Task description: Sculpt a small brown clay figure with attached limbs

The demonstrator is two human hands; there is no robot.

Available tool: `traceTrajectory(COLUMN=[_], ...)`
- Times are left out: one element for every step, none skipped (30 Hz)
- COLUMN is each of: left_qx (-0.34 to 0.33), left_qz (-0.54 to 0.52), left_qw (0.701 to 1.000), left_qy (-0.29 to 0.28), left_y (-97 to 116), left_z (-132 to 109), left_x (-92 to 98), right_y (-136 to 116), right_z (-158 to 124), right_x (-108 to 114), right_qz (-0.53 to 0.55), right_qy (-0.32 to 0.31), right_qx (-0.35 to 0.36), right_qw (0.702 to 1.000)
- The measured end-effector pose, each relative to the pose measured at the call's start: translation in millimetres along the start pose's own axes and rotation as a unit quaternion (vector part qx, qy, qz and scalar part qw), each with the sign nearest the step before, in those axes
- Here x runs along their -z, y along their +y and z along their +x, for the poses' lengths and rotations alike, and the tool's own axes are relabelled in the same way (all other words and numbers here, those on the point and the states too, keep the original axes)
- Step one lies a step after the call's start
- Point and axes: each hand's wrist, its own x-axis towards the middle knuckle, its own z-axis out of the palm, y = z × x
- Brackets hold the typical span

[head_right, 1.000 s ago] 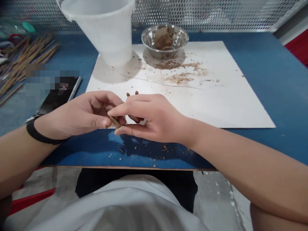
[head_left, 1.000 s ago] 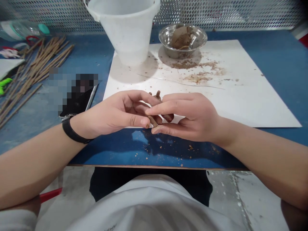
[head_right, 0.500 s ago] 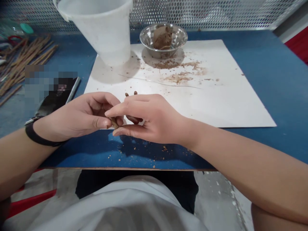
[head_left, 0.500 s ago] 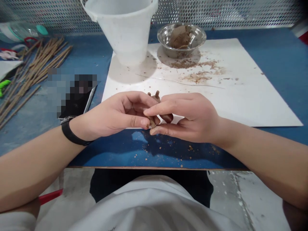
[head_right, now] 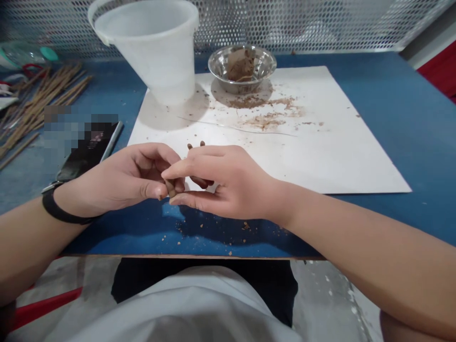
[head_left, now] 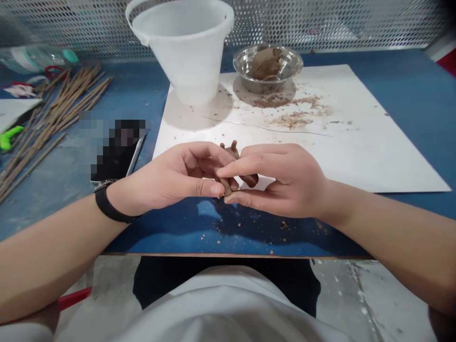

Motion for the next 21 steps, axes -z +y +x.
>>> traceTrajectory(left_qx=[-0.001, -0.001, -0.001, -0.001, -0.003, -0.006, -0.011, -0.015, -0.017, -0.019, -0.020, -0.022, -0.025, -0.028, -0.033, -0.036, -0.039, -0.040, -0.039, -0.038, -0.037], left_qz=[-0.006, -0.011, -0.015, -0.017, -0.018, -0.020, -0.021, -0.024, -0.026, -0.028, -0.030, -0.031, -0.032, -0.034, -0.036, -0.039, -0.041, -0.040, -0.038, -0.035, -0.032], left_qw=[1.000, 1.000, 1.000, 1.000, 1.000, 1.000, 1.000, 1.000, 0.999, 0.999, 0.999, 0.999, 0.999, 0.999, 0.999, 0.998, 0.998, 0.998, 0.998, 0.998, 0.998], left_qy=[0.003, 0.007, 0.010, 0.012, 0.010, 0.006, -0.001, -0.009, -0.015, -0.018, -0.017, -0.012, -0.004, 0.005, 0.011, 0.015, 0.018, 0.023, 0.029, 0.036, 0.041], left_y=[0.3, 0.5, 0.5, 0.4, 0.1, -0.4, -0.9, -1.5, -2.0, -2.5, -2.7, -2.9, -3.0, -3.1, -3.0, -3.0, -3.0, -2.9, -2.7, -2.6, -2.4], left_z=[0.3, 0.6, 0.8, 0.9, 1.1, 1.2, 1.3, 1.4, 1.4, 1.3, 1.2, 1.1, 1.0, 0.9, 0.8, 0.7, 0.6, 0.4, 0.2, -0.1, -0.4], left_x=[-0.7, -1.3, -1.8, -1.9, -1.7, -1.3, -0.6, 0.2, 0.9, 1.5, 1.8, 1.8, 1.5, 1.0, 0.3, -0.4, -1.0, -1.6, -1.9, -2.0, -2.0], right_y=[0.4, 0.7, 0.6, 0.4, 0.1, -0.3, -0.6, -0.8, -0.7, -0.3, 0.2, 1.0, 1.8, 2.7, 3.6, 4.2, 4.6, 4.8, 4.6, 4.1, 3.5], right_z=[0.2, 0.5, 0.9, 1.3, 1.7, 1.8, 1.9, 1.7, 1.3, 0.9, 0.4, 0.0, -0.3, -0.5, -0.6, -0.5, -0.3, -0.1, 0.1, 0.4, 0.6], right_x=[-0.2, -0.2, -0.2, -0.1, 0.0, 0.0, -0.1, -0.3, -0.8, -1.3, -2.1, -2.9, -3.7, -4.5, -5.2, -5.7, -5.9, -6.0, -5.8, -5.5, -5.2], right_qz=[-0.002, -0.004, -0.004, -0.004, -0.002, 0.001, 0.006, 0.012, 0.018, 0.025, 0.032, 0.037, 0.041, 0.045, 0.050, 0.053, 0.056, 0.055, 0.052, 0.046, 0.040], right_qy=[0.001, 0.003, 0.004, 0.006, 0.005, 0.005, 0.007, 0.009, 0.012, 0.016, 0.021, 0.025, 0.028, 0.030, 0.032, 0.033, 0.033, 0.033, 0.035, 0.038, 0.042], right_qx=[0.000, 0.001, 0.003, 0.005, 0.007, 0.008, 0.010, 0.011, 0.012, 0.013, 0.015, 0.016, 0.017, 0.017, 0.018, 0.020, 0.021, 0.020, 0.017, 0.014, 0.013], right_qw=[1.000, 1.000, 1.000, 1.000, 1.000, 1.000, 1.000, 1.000, 1.000, 0.999, 0.999, 0.999, 0.999, 0.998, 0.998, 0.998, 0.998, 0.998, 0.998, 0.998, 0.998])
